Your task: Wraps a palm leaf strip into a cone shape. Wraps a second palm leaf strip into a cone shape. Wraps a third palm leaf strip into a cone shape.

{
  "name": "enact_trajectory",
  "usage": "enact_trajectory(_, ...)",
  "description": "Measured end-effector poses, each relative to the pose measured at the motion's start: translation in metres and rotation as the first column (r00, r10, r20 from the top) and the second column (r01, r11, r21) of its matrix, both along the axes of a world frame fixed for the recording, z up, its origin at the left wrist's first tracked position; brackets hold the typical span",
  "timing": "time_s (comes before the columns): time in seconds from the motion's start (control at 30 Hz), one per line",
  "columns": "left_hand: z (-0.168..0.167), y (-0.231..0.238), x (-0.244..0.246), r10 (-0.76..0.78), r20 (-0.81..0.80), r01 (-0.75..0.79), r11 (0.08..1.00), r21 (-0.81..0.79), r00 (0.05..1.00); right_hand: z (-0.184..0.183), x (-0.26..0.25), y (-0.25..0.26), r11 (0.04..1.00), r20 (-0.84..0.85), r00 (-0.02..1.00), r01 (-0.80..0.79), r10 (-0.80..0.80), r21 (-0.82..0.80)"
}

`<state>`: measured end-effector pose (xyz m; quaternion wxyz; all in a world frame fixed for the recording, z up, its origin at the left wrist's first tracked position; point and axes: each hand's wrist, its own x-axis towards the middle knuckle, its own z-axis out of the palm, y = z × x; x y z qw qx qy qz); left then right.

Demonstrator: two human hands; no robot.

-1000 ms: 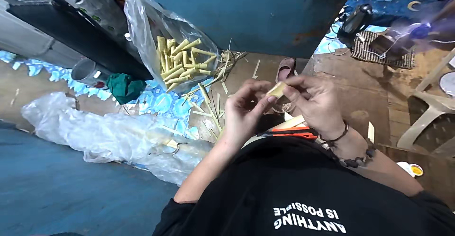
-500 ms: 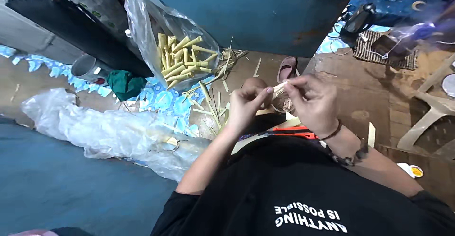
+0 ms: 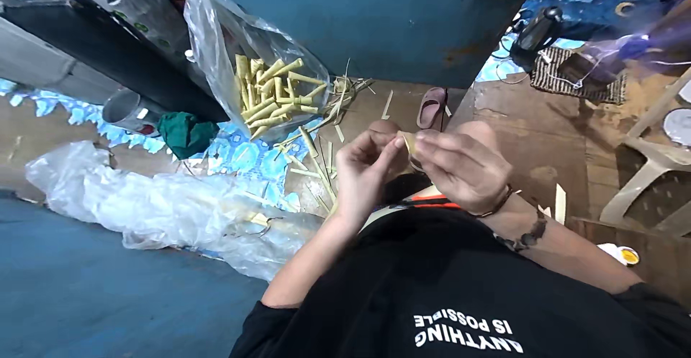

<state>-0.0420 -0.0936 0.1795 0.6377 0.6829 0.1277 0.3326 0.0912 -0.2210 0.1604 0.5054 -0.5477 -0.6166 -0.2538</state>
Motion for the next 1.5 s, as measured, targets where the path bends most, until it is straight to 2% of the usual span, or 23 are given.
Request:
enact_trajectory(0.03,0.005,-0.004,-0.004,-0.072,0.021,0.075,0.984,-0.162,0.997,-0.003,-0.002,-0.001,0.999,0.033,0.999,-0.042,0.042,0.005)
enact_trajectory(0.1,0.010,-0.005,-0.008,-0.249,0.070,0.248,0.816,-0.521,0.966,-0.007,-0.003,-0.003,0.995,0.046,0.994,-0.104,0.104,-0.001)
enact_trajectory(0.17,0.003,-0.001,-0.006,-0.415,0.076,0.363,0.675,-0.642,0.907,-0.005,-0.004,-0.002,0.991,-0.005,0.991,-0.133,0.133,-0.003)
enact_trajectory(0.23,-0.007,0.001,-0.003,-0.447,0.044,0.397,0.739,-0.544,0.893,0.000,-0.005,-0.003,0.988,-0.171,0.973,-0.156,0.157,0.019)
enact_trajectory(0.33,-0.010,0.003,-0.001,-0.334,-0.022,0.330,0.938,-0.109,0.942,0.015,-0.003,-0.008,0.979,-0.443,0.879,-0.205,0.177,-0.017)
enact_trajectory(0.4,-0.002,0.000,-0.005,-0.280,-0.027,0.281,0.950,0.139,0.960,0.022,0.002,-0.012,0.939,-0.700,0.685,-0.339,0.199,-0.065)
enact_trajectory(0.47,0.003,-0.003,-0.005,-0.201,-0.007,0.195,0.940,0.282,0.979,0.021,0.009,-0.017,0.869,-0.901,0.373,-0.494,0.220,0.008)
enact_trajectory(0.5,0.002,-0.003,-0.004,-0.166,0.008,0.154,0.935,0.319,0.986,0.017,0.011,-0.018,0.834,-0.940,0.268,-0.551,0.211,0.030)
enact_trajectory(0.6,0.001,0.001,-0.001,-0.149,-0.075,0.166,0.921,0.353,0.986,0.012,0.011,-0.019,0.714,-0.985,0.123,-0.700,0.125,0.004)
enact_trajectory(0.63,0.002,0.003,-0.002,-0.177,-0.157,0.222,0.912,0.345,0.972,0.012,0.012,-0.021,0.677,-0.987,0.119,-0.736,0.111,-0.013)
enact_trajectory(0.73,0.004,0.010,-0.004,-0.295,-0.287,0.381,0.868,0.318,0.912,0.010,0.021,-0.031,0.739,-0.972,0.207,-0.671,0.112,-0.058)
enact_trajectory(0.87,-0.001,0.003,0.002,-0.265,-0.215,0.316,0.914,0.253,0.940,0.009,0.018,-0.027,0.760,-0.992,0.101,-0.650,0.071,-0.012)
enact_trajectory(0.97,-0.006,0.002,0.005,-0.249,-0.252,0.317,0.905,0.283,0.935,0.007,0.019,-0.030,0.707,-0.966,0.255,-0.691,0.044,-0.150)
enact_trajectory(1.0,-0.008,0.003,0.005,-0.251,-0.271,0.329,0.896,0.298,0.929,0.007,0.020,-0.032,0.729,-0.942,0.333,-0.654,0.040,-0.201)
enact_trajectory(1.03,-0.011,0.003,0.004,-0.255,-0.274,0.335,0.892,0.304,0.927,0.007,0.021,-0.032,0.759,-0.935,0.353,-0.615,0.026,-0.211)
enact_trajectory(1.13,-0.016,-0.002,0.007,-0.225,-0.203,0.278,0.915,0.291,0.953,0.005,0.020,-0.030,0.779,-0.981,0.191,-0.617,0.012,-0.111)
enact_trajectory(1.17,-0.016,-0.004,0.008,-0.209,-0.185,0.256,0.922,0.291,0.960,0.002,0.017,-0.029,0.767,-0.980,0.196,-0.631,0.012,-0.117)
enact_trajectory(1.23,-0.014,-0.004,0.008,-0.184,-0.198,0.241,0.916,0.321,0.963,0.001,0.016,-0.031,0.736,-0.948,0.317,-0.651,0.037,-0.189)
enact_trajectory(1.3,-0.017,-0.003,0.008,-0.187,-0.225,0.257,0.904,0.343,0.956,0.003,0.016,-0.033,0.768,-0.916,0.401,-0.591,0.017,-0.245)
enact_trajectory(1.4,-0.021,-0.006,0.010,-0.188,-0.198,0.245,0.913,0.325,0.962,0.003,0.014,-0.031,0.821,-0.977,0.210,-0.551,-0.035,-0.148)
enact_trajectory(1.43,-0.022,-0.007,0.010,-0.176,-0.181,0.228,0.918,0.326,0.968,0.002,0.013,-0.030,0.819,-0.977,0.210,-0.553,-0.046,-0.157)
enact_trajectory(1.47,-0.023,-0.007,0.011,-0.164,-0.177,0.216,0.918,0.332,0.970,-0.001,0.012,-0.030,0.816,-0.961,0.272,-0.546,-0.044,-0.192)
enact_trajectory(1.5,-0.023,-0.007,0.011,-0.152,-0.184,0.208,0.917,0.342,0.971,-0.004,0.011,-0.030,0.808,-0.920,0.390,-0.531,-0.035,-0.256)
